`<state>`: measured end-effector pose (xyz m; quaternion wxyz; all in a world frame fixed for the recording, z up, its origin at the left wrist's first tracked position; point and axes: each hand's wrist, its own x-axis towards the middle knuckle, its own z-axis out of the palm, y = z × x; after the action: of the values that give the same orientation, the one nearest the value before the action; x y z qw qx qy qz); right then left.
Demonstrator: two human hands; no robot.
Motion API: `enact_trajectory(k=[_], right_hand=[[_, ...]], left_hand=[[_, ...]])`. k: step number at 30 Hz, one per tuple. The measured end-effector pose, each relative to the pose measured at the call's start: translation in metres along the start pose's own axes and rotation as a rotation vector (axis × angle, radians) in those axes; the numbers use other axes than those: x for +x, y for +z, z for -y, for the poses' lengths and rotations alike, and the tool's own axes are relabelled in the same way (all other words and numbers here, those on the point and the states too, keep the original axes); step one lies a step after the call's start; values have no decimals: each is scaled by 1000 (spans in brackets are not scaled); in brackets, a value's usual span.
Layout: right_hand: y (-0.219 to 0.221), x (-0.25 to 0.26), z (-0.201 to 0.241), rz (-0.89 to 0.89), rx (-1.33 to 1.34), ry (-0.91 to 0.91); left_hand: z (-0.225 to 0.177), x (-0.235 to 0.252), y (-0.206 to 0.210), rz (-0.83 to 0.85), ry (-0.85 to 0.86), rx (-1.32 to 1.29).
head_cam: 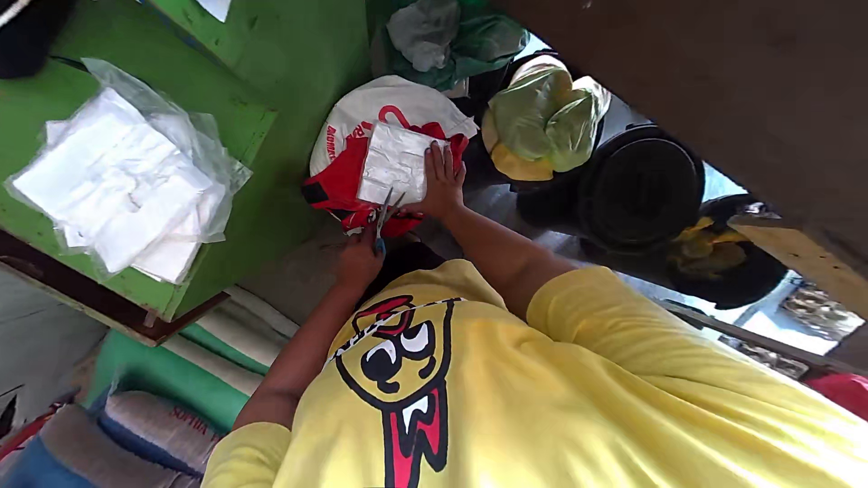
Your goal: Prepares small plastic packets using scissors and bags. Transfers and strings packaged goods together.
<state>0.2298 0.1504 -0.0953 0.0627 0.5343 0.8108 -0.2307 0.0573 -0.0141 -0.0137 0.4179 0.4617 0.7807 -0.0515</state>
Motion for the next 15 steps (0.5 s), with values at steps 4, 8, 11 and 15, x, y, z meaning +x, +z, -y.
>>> enact_trajectory(k=[4, 8, 11, 15], right_hand=[[-8, 6, -7, 18, 32, -49], [-20, 10, -24, -95, 68, -207], [-30, 13, -31, -102, 67, -315], [-49, 21, -26, -1, 90, -423]], left_hand=[[-25, 9, 2, -48, -67, 103], [-27, 25, 11, -113, -43, 167], [-18, 31, 14, -253, -17, 211], [-9, 27, 9, -329, -84, 241]])
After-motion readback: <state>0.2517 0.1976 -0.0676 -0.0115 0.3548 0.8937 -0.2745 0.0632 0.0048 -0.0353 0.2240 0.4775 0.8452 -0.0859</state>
